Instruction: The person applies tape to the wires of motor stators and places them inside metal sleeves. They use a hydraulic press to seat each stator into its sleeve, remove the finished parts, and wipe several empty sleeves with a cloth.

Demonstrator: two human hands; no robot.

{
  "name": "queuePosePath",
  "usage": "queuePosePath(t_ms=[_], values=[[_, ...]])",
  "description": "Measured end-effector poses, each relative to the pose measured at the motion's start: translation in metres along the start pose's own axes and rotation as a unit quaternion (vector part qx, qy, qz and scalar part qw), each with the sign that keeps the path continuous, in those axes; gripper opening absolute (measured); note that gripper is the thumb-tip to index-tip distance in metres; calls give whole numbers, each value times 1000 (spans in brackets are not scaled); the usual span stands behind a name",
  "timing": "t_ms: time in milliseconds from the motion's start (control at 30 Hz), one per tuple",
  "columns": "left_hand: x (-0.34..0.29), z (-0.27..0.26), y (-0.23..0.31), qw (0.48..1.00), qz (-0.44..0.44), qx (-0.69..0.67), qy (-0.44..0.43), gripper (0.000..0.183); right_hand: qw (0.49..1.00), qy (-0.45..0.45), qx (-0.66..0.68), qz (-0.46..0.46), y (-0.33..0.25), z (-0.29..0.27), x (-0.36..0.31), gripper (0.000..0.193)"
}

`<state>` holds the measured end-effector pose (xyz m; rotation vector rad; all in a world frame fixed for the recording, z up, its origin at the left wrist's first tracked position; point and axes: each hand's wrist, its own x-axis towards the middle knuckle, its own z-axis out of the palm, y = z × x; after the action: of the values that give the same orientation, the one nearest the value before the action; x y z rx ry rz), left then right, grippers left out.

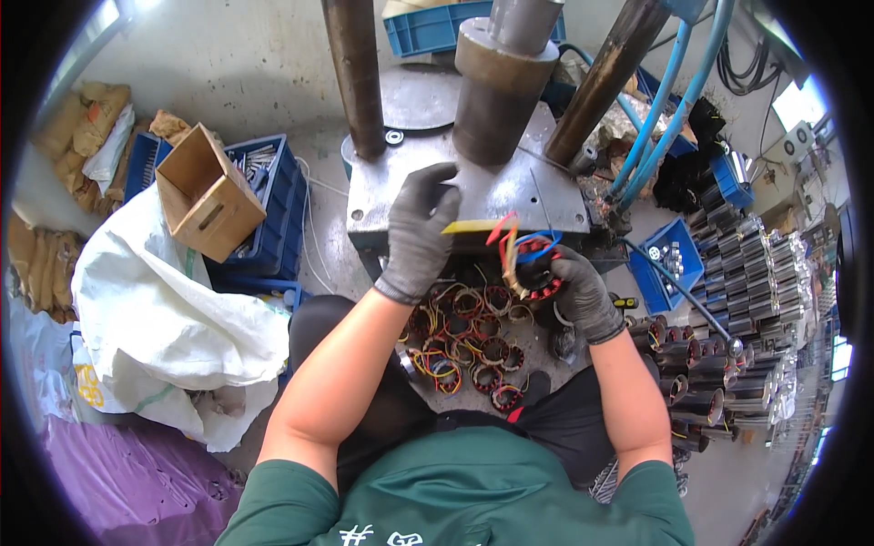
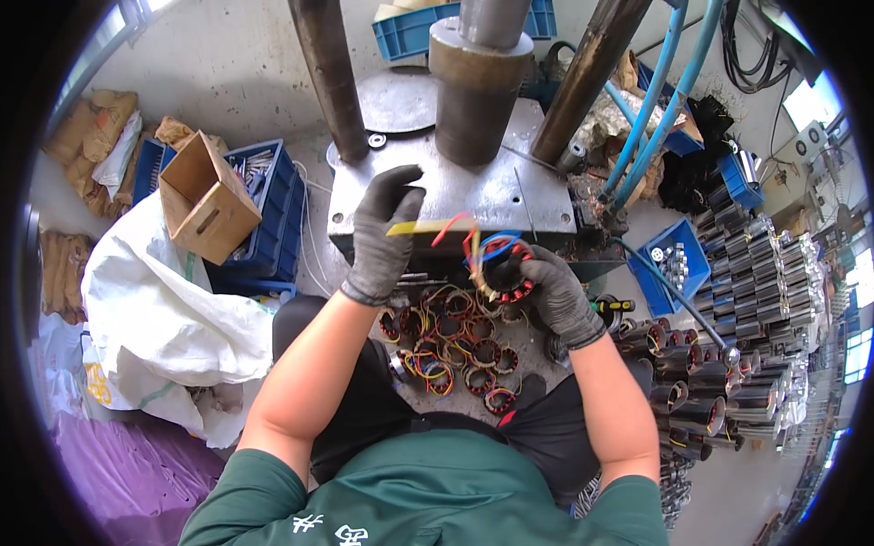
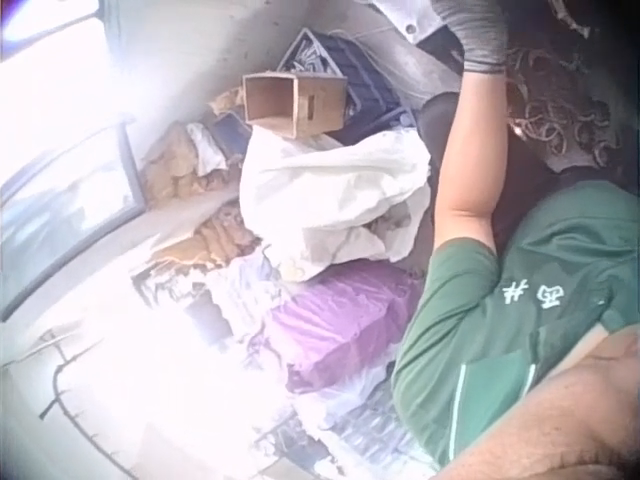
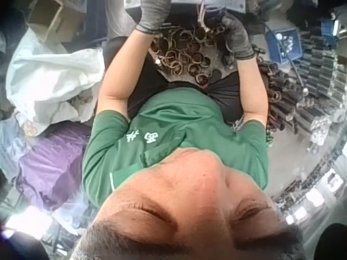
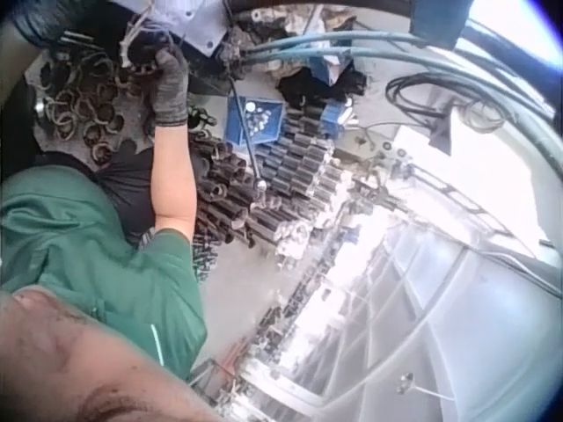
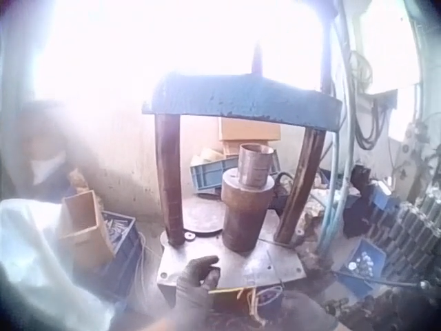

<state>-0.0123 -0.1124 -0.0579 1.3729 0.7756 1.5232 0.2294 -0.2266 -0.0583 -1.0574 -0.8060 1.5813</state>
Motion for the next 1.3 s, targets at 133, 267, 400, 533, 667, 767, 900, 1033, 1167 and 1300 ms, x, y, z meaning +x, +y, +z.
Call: queuePosePath(t_ms=[133, 267, 400, 533, 667, 767, 900, 1033, 1167, 1300], values=[[-17, -2, 4, 991, -98, -36, -79, 64, 985, -67, 160, -5, -16, -5, 1, 62], [-31, 17, 1, 950, 57, 162, -261, 109, 966, -33, 257, -20, -13, 5, 8, 60], [-44, 44, -5, 951, -98, 87, -281, 117, 957, -8, 290, -30, 3, 19, 13, 51], [-37, 56, -14, 970, 6, 120, -211, 118, 966, 4, 254, -46, 13, 24, 19, 47], [-40, 55, -16, 975, -1, 87, -204, 113, 974, -26, 221, -51, 12, 24, 18, 49], [-43, 54, -17, 982, -36, 24, -183, 106, 979, -37, 184, -76, 9, 26, 15, 56], [-44, 50, -19, 983, 47, 74, -164, 107, 976, -18, 203, -73, 7, 31, 16, 71], [-50, 50, -19, 988, -19, -5, -151, 103, 978, -22, 198, -57, 5, 31, 14, 72], [-55, 52, -20, 974, -83, -126, -169, 102, 967, -29, 251, -44, 6, 31, 14, 70], [-51, 51, -20, 986, -20, -15, -163, 104, 966, -16, 252, -60, 10, 34, 10, 71]])
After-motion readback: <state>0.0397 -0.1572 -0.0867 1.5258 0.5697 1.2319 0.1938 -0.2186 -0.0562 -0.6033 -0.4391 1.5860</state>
